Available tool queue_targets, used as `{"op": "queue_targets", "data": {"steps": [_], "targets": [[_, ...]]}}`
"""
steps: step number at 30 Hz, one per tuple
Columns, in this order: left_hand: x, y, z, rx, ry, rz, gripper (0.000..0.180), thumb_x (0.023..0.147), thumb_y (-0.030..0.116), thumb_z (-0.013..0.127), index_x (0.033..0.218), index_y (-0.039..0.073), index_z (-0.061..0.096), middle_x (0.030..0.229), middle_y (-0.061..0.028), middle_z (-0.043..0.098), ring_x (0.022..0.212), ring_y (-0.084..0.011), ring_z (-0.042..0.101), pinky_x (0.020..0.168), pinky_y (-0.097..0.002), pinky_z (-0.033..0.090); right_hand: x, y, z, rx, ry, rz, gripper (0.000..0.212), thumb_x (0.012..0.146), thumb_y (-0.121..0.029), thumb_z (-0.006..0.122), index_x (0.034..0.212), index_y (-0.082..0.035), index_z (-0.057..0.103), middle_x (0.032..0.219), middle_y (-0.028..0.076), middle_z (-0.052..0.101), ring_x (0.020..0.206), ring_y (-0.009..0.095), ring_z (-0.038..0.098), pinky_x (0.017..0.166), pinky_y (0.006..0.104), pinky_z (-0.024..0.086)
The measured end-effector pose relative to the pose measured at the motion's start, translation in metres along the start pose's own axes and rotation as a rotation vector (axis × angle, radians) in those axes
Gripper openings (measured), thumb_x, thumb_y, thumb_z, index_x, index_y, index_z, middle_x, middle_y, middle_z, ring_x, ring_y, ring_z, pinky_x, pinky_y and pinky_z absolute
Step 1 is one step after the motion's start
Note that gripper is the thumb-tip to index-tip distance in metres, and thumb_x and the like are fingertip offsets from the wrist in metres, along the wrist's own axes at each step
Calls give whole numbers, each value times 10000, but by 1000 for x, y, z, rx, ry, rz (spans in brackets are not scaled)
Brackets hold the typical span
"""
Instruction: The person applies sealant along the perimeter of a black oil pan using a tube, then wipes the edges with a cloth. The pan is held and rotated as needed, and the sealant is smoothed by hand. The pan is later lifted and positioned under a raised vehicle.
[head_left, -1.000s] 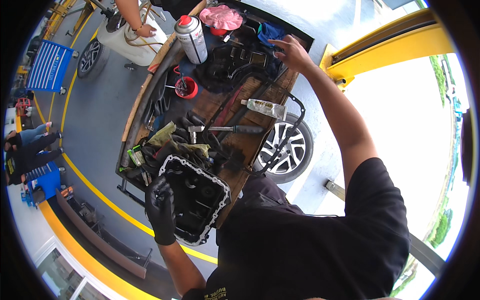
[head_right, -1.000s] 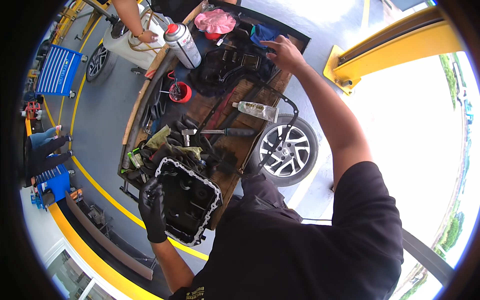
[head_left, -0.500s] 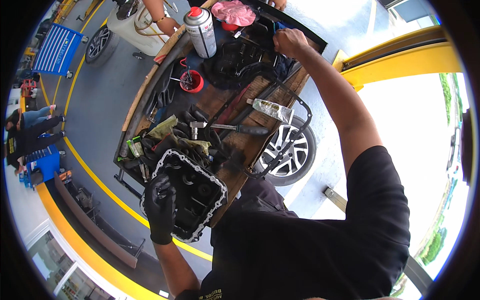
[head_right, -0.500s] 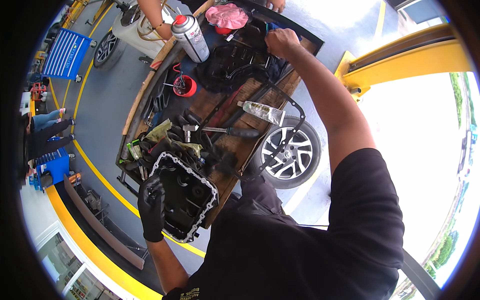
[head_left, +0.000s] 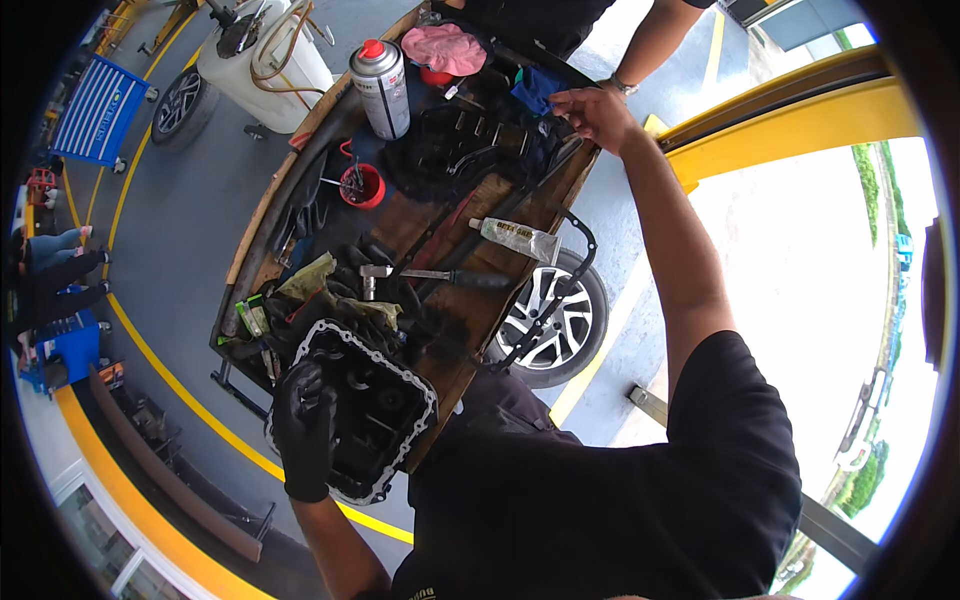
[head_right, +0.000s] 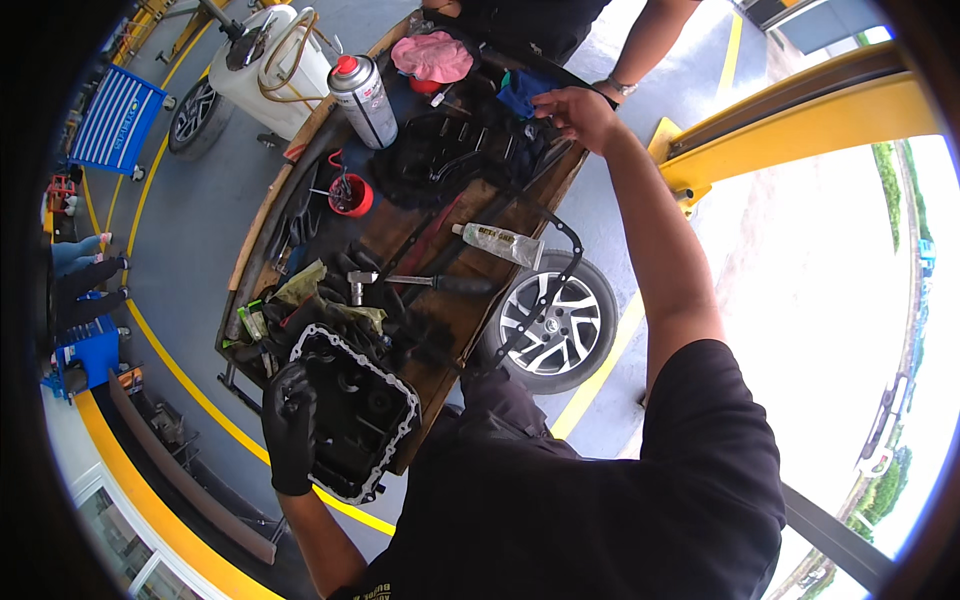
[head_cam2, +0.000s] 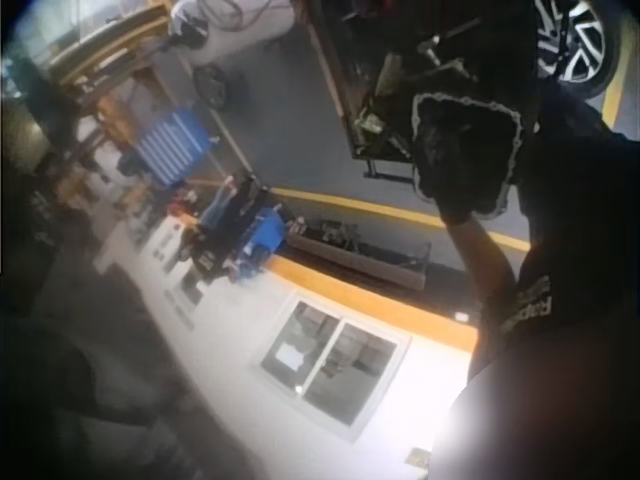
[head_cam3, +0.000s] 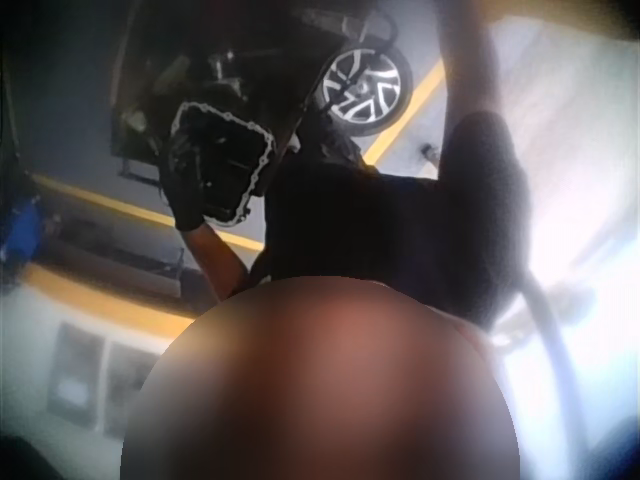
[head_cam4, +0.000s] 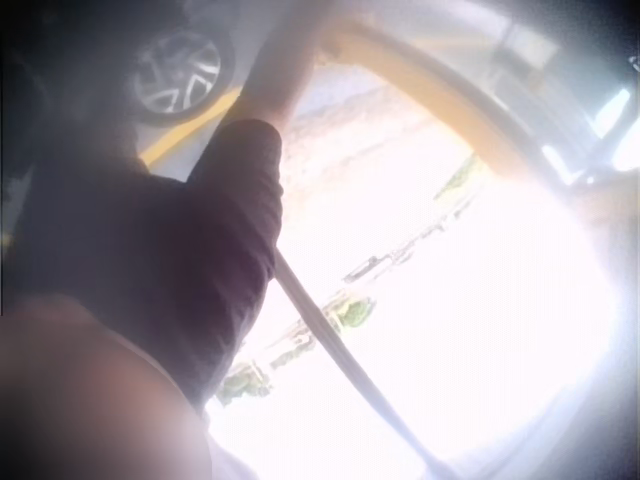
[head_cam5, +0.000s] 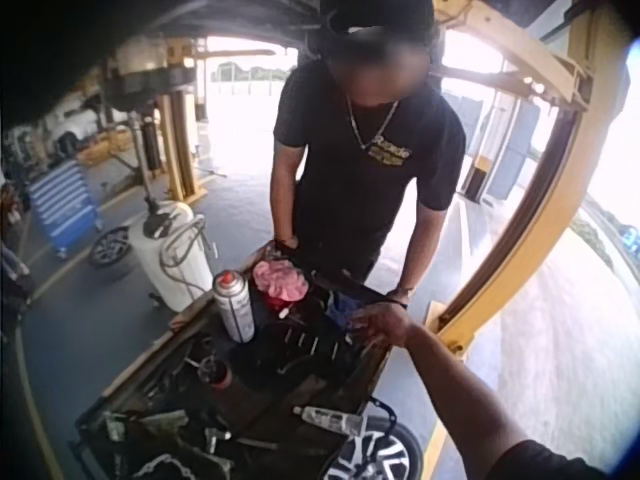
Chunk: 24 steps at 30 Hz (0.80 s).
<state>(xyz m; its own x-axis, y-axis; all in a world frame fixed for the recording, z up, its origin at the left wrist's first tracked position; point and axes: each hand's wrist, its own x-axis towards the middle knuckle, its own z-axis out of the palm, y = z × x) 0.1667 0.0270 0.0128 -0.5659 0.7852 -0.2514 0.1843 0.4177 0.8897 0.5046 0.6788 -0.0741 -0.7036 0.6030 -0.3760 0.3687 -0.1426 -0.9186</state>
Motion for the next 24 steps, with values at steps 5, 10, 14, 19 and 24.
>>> {"op": "queue_targets", "data": {"steps": [5,10,14,19,24], "targets": [[-13,-5,-13,76,52,51,424,1096,121,748,1497,16,661,1481,-143,710,1325,-258,706,1119,-416,583,3,12,74,-1232,338,61,378,1085,-323,596,1275,-112,847,1325,151,821,1304,315,776,1121,451,619],[-34,-6,-55,145,211,-16,370,1111,111,742,1459,9,668,1457,-150,718,1293,-267,710,1107,-404,575,17,46,54,-1528,398,123,320,1116,-407,661,1124,-145,846,1121,149,866,1045,348,859,864,498,704],[-77,-19,-116,222,376,-52,360,1120,146,752,1450,25,677,1418,-133,728,1245,-250,720,1056,-380,590,19,30,53,-1473,437,207,394,1061,-445,687,1291,-171,851,1389,187,810,1320,412,762,1117,548,619],[-112,-39,-151,179,430,-185,372,1116,164,763,1452,27,681,1420,-125,724,1214,-225,721,986,-349,613,1,0,74,-1524,447,188,578,1083,-605,697,1351,-98,773,1384,249,790,1331,443,744,1109,566,598],[-126,-90,-167,48,435,-172,362,1124,133,743,1454,1,676,1424,-131,716,1236,-230,712,1020,-360,627,-127,-11,125,-998,694,-241,547,1102,-487,764,1414,-66,606,1146,210,821,1098,428,794,927,523,613]]}}
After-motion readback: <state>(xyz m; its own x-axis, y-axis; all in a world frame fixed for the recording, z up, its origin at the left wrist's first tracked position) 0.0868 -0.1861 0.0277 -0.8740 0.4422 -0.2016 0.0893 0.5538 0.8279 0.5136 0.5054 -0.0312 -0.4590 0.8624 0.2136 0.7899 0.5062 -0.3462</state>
